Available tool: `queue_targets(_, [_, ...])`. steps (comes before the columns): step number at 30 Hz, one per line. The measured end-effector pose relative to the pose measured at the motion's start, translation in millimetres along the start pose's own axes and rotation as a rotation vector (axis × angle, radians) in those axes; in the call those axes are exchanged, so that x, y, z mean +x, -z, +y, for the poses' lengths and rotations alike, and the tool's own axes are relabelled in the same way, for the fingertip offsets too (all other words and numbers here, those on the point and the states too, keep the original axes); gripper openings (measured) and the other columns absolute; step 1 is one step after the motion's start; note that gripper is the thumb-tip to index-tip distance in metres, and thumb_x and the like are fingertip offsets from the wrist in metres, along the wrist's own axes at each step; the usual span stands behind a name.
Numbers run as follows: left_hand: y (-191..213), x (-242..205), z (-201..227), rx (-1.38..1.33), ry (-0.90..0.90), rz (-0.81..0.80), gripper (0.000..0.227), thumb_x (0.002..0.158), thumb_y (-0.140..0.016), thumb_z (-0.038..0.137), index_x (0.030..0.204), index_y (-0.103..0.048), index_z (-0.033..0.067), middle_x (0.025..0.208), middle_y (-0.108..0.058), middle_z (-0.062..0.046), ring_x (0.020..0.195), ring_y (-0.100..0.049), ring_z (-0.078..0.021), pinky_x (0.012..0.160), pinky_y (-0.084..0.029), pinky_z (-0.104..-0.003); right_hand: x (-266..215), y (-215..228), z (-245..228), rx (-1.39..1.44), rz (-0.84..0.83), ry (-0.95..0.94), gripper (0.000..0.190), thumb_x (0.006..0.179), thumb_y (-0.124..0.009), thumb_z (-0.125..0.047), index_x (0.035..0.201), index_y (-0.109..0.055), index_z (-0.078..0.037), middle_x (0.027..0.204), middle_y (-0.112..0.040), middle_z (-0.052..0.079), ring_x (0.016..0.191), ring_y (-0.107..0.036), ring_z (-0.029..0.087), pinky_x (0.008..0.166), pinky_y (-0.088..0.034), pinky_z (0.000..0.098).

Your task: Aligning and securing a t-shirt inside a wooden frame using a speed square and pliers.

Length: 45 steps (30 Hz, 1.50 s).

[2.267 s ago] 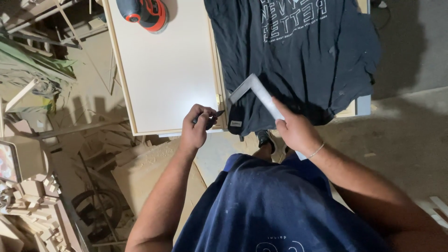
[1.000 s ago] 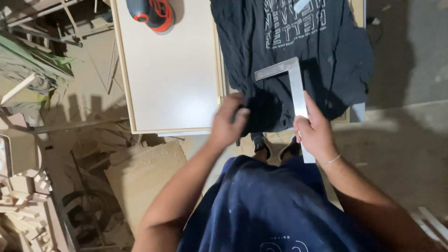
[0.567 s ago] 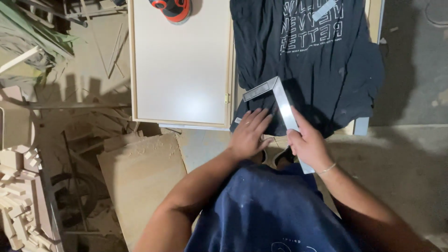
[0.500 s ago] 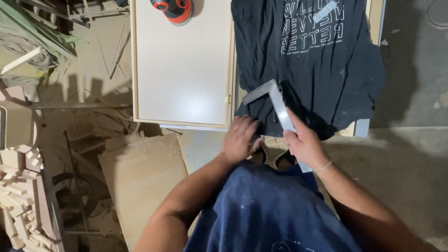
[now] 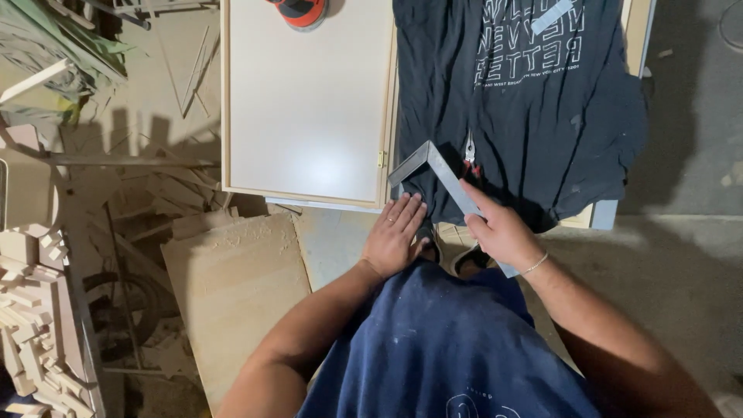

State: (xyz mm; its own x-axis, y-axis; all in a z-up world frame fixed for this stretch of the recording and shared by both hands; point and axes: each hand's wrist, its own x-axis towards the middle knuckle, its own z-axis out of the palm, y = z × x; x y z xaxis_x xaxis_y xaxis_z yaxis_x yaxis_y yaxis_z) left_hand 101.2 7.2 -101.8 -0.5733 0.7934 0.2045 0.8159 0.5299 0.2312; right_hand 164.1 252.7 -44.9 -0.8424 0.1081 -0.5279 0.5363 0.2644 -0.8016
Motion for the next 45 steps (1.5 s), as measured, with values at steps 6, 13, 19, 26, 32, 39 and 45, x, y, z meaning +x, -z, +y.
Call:
queue_targets(6, [-18.7, -3.1, -33.3, -0.217, 0.298, 0.075, 0.028, 0.097, -0.065, 0.031, 0.119, -0.070, 0.0147, 0.102, -0.068, -0.009, 0.098, -0.068, -0.0348, 0.090, -0.056, -0.046, -13.6, 8.6, -14.6, 0.122, 0.076, -0.023, 0.066, 0.092, -0.048, -0.004, 0.157, -0.041, -0.014, 0.063, -0.065, 0.015, 0.045, -0.064, 0.025, 0.043, -0.056, 0.0357])
queue_targets(13, [-9.1, 47.5, -85.2, -0.145, 0.711, -0.147, 0.022, 0.091, -0.071, 0.034, 0.094, -0.060, 0.0158, 0.084, -0.065, -0.010, 0.085, -0.071, -0.0403, 0.076, -0.057, -0.052, -39.0, 24.1, 9.9, 0.213, 0.226, 0.032, 0.065, 0.095, -0.048, 0.001, 0.158, -0.039, -0.012, 0.061, -0.061, 0.015, 0.040, -0.059, 0.024, 0.039, -0.052, 0.0326])
queue_targets(19, [18.8, 66.9, -92.7, -0.221, 0.763, -0.390, 0.036, 0.089, -0.074, 0.048, 0.101, -0.058, 0.0182, 0.090, -0.074, -0.011, 0.093, -0.074, -0.0390, 0.081, -0.058, -0.052, -94.2, 49.7, -31.1, 0.303, 0.458, 0.011, 0.065, 0.093, -0.045, 0.004, 0.157, -0.037, -0.005, 0.059, -0.056, 0.016, 0.039, -0.055, 0.024, 0.040, -0.049, 0.0337])
queue_targets(26, [-2.9, 40.7, -83.8, 0.027, 0.322, 0.038, 0.046, 0.083, -0.076, 0.046, 0.117, -0.065, 0.0179, 0.105, -0.067, -0.007, 0.099, -0.068, -0.0328, 0.083, -0.056, -0.041, -143.7, 80.6, -18.9, 0.384, 0.820, 0.019, 0.068, 0.096, -0.046, 0.004, 0.161, -0.026, 0.000, 0.063, -0.055, 0.019, 0.040, -0.054, 0.027, 0.042, -0.047, 0.0364])
queue_targets(32, [-35.3, 22.6, -52.6, 0.112, 0.151, 0.086, 0.038, 0.083, -0.073, 0.039, 0.117, -0.066, 0.0230, 0.100, -0.063, 0.000, 0.101, -0.062, -0.0261, 0.083, -0.051, -0.037, -163.1, 116.7, 8.2, 0.366, 0.901, 0.022, 0.066, 0.098, -0.045, 0.005, 0.161, -0.026, 0.004, 0.065, -0.054, 0.021, 0.042, -0.054, 0.029, 0.043, -0.047, 0.0370])
queue_targets(39, [-18.1, 20.5, -55.0, 0.371, 0.402, 0.140, 0.031, 0.070, -0.079, 0.036, 0.096, -0.066, 0.0235, 0.095, -0.061, -0.001, 0.094, -0.064, -0.0283, 0.080, -0.052, -0.039, -153.6, 205.9, 49.4, 0.312, 0.846, 0.034, 0.067, 0.100, -0.046, 0.004, 0.164, -0.027, 0.001, 0.066, -0.056, 0.020, 0.042, -0.054, 0.027, 0.045, -0.048, 0.0372])
queue_targets(45, [-37.9, 115.1, 63.5, 0.148, 0.615, 0.174, 0.032, 0.091, -0.071, 0.039, 0.094, -0.065, 0.0074, 0.089, -0.062, -0.016, 0.086, -0.059, -0.0432, 0.079, -0.048, -0.052, -140.7, 312.1, 99.1, 0.270, 0.663, 0.006, 0.073, 0.094, -0.044, -0.002, 0.165, -0.033, -0.015, 0.062, -0.049, 0.008, 0.045, -0.044, 0.017, 0.047, -0.042, 0.0302])
